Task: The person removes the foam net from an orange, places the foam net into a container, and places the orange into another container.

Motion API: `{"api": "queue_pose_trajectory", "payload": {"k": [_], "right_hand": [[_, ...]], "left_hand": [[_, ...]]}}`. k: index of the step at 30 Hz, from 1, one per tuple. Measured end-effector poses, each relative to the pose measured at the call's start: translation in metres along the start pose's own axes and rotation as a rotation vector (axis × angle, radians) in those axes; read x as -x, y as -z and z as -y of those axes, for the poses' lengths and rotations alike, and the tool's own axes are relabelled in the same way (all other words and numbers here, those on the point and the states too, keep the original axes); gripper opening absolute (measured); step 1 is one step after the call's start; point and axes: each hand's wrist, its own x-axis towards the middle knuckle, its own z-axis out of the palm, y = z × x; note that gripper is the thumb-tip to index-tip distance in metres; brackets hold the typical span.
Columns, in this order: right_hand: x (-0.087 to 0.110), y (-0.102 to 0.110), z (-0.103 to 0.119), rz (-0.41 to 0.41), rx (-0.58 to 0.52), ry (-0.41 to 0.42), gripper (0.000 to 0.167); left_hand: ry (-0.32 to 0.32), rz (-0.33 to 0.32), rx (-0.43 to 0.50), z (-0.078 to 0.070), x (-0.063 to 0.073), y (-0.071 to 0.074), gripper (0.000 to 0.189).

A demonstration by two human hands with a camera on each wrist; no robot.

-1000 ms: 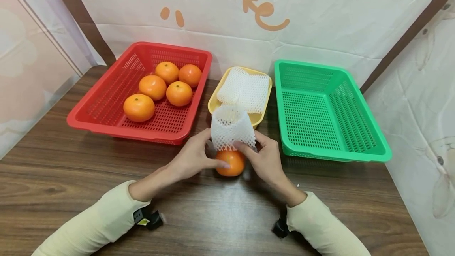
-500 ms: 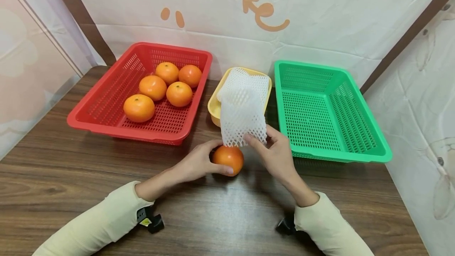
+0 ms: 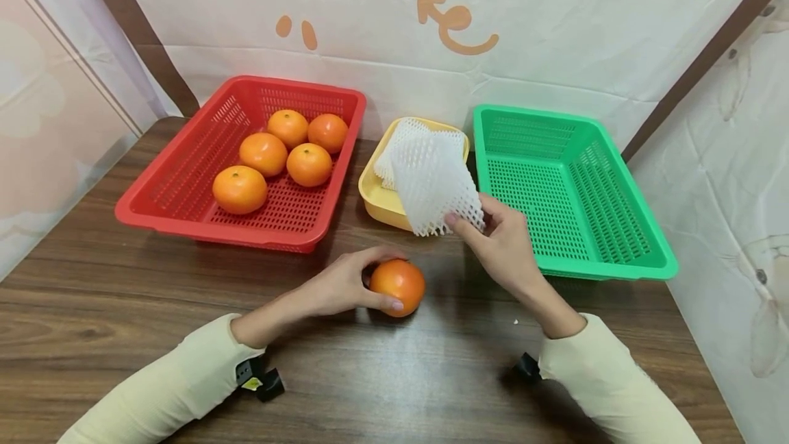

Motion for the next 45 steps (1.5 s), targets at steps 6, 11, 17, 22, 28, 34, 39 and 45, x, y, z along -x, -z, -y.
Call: {"api": "queue_pose_trajectory", "payload": {"k": [6,11,17,22,28,34,39,45], "right_hand": [[-0.012,0.007,0.004,0.009,0.116,-0.013,0.03],[-0.021,0.015,0.009,0.028,0.176,-0.041,0.032],[-0.034,0.022,0.015,0.068,0.226,-0.062,0.031],[-0.049,0.026,0.014,0.132,0.296,-0.058,0.027],[-0.069,0.03,0.01,0.207,0.404,-0.098,0.026],[-0.086,0.032,0.01,0.288,0.493,-0.083,0.022],[-0.099,0.028,0.006,0.354,0.551,-0.072,0.022],[-0.111,0.022,-0.006,0.399,0.601,-0.035,0.029]], "left_hand": [[-0.042,-0.063,0.047,-0.002,0.006,0.003,0.063],[-0.064,-0.106,0.08,-0.011,0.012,0.01,0.067],[-0.063,-0.122,0.087,-0.024,0.018,0.024,0.076],[-0.058,-0.129,0.1,-0.031,0.024,0.04,0.081],[-0.078,-0.177,0.168,-0.038,0.03,0.064,0.078],[-0.091,-0.265,0.153,-0.037,0.036,0.088,0.079],[-0.066,-0.333,0.122,-0.028,0.039,0.106,0.079],[0.022,-0.378,0.123,-0.014,0.04,0.127,0.08]]}}
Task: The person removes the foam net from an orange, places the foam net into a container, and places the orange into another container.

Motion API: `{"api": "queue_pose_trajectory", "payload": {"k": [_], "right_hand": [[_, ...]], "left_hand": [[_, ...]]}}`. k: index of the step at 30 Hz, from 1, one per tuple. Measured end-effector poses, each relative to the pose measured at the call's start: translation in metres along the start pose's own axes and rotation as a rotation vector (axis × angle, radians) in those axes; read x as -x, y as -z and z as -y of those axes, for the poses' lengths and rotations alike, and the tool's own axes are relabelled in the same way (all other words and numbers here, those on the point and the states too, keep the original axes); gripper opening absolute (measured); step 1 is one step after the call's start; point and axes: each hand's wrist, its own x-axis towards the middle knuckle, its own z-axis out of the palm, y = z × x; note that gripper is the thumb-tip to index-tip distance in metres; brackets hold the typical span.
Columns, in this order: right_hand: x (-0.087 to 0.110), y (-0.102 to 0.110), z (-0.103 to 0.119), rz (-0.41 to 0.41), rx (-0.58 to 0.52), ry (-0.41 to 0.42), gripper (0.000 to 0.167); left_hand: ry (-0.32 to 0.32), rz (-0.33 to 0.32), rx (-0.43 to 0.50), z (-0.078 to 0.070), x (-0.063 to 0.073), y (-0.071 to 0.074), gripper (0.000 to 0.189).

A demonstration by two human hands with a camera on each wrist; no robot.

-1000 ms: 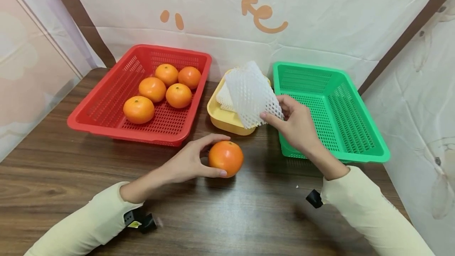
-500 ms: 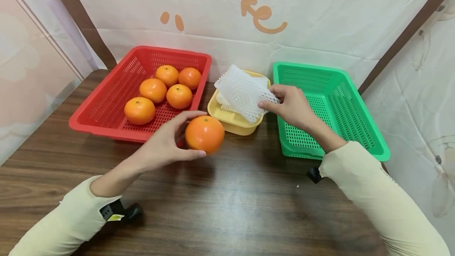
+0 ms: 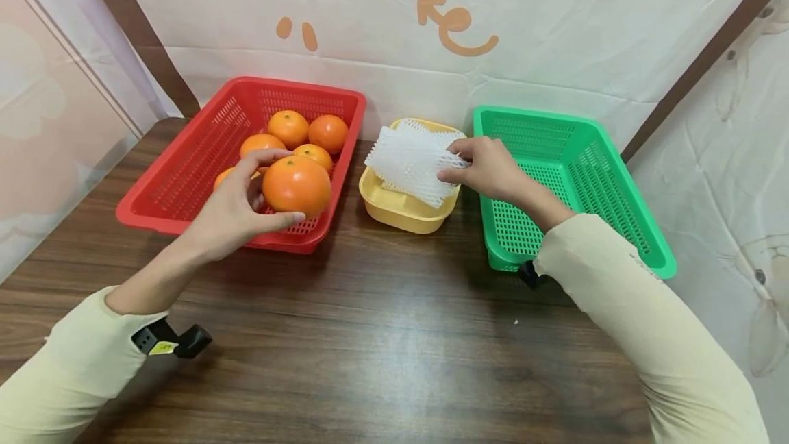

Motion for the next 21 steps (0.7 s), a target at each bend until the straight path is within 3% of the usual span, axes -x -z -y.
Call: {"api": "queue_pose_trajectory", "payload": {"k": [12,21], "right_hand": [[-0.015,-0.014,-0.002,0.102,0.083,-0.004,0.019],[-0.017,-0.027,0.001,0.147,0.162,0.006,0.029]], "left_hand": [[0.104,-0.047,-0.169,0.026,-0.009,0.021,0.079],[0.151,0.032,-0.319,0.031,-0.023,0.027,0.081]]}}
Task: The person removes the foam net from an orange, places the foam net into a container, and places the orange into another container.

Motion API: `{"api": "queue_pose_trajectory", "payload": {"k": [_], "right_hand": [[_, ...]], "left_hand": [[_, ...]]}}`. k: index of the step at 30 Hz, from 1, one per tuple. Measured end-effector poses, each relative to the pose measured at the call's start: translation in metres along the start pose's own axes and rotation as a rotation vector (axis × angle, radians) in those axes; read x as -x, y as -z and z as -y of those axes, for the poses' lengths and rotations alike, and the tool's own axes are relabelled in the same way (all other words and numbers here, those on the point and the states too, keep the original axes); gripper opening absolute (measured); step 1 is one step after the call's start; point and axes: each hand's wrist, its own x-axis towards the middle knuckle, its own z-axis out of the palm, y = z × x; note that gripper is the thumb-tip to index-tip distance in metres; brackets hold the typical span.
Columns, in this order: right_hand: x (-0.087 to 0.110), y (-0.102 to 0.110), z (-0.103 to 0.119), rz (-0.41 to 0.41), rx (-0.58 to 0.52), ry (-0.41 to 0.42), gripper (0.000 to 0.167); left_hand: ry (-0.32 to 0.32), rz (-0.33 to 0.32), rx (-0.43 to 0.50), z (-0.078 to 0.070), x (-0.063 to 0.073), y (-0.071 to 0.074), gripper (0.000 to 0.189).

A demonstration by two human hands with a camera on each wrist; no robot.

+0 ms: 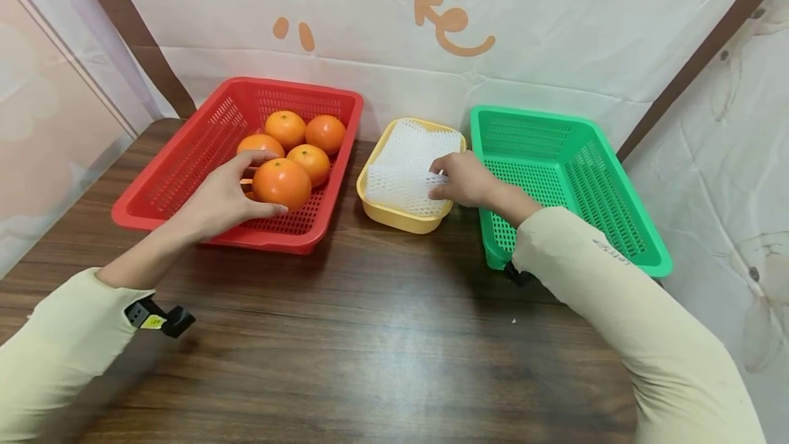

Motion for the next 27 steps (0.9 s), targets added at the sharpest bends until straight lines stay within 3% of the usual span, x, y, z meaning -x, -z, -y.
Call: {"api": "queue_pose_trajectory", "payload": {"k": [7,14,20,27], "right_hand": [[0.0,-0.008,0.0,0.014,0.058,0.041,0.03],[0.001,-0.008,0.0,-0.011,0.07,0.034,0.021],[-0.001,-0.012,0.001,0.047,0.072,0.06,0.02],[0.001,-0.016,-0.001,0.072,0.083,0.041,0.036]], "left_hand": [[0.014,0.074,-0.083,0.003,-0.01,0.001,0.081],[-0.01,0.122,-0.132,0.007,-0.016,-0.001,0.078],[-0.009,0.162,-0.165,0.008,-0.02,-0.002,0.076],[-0.011,0.211,-0.22,0.008,-0.027,-0.006,0.075]]}}
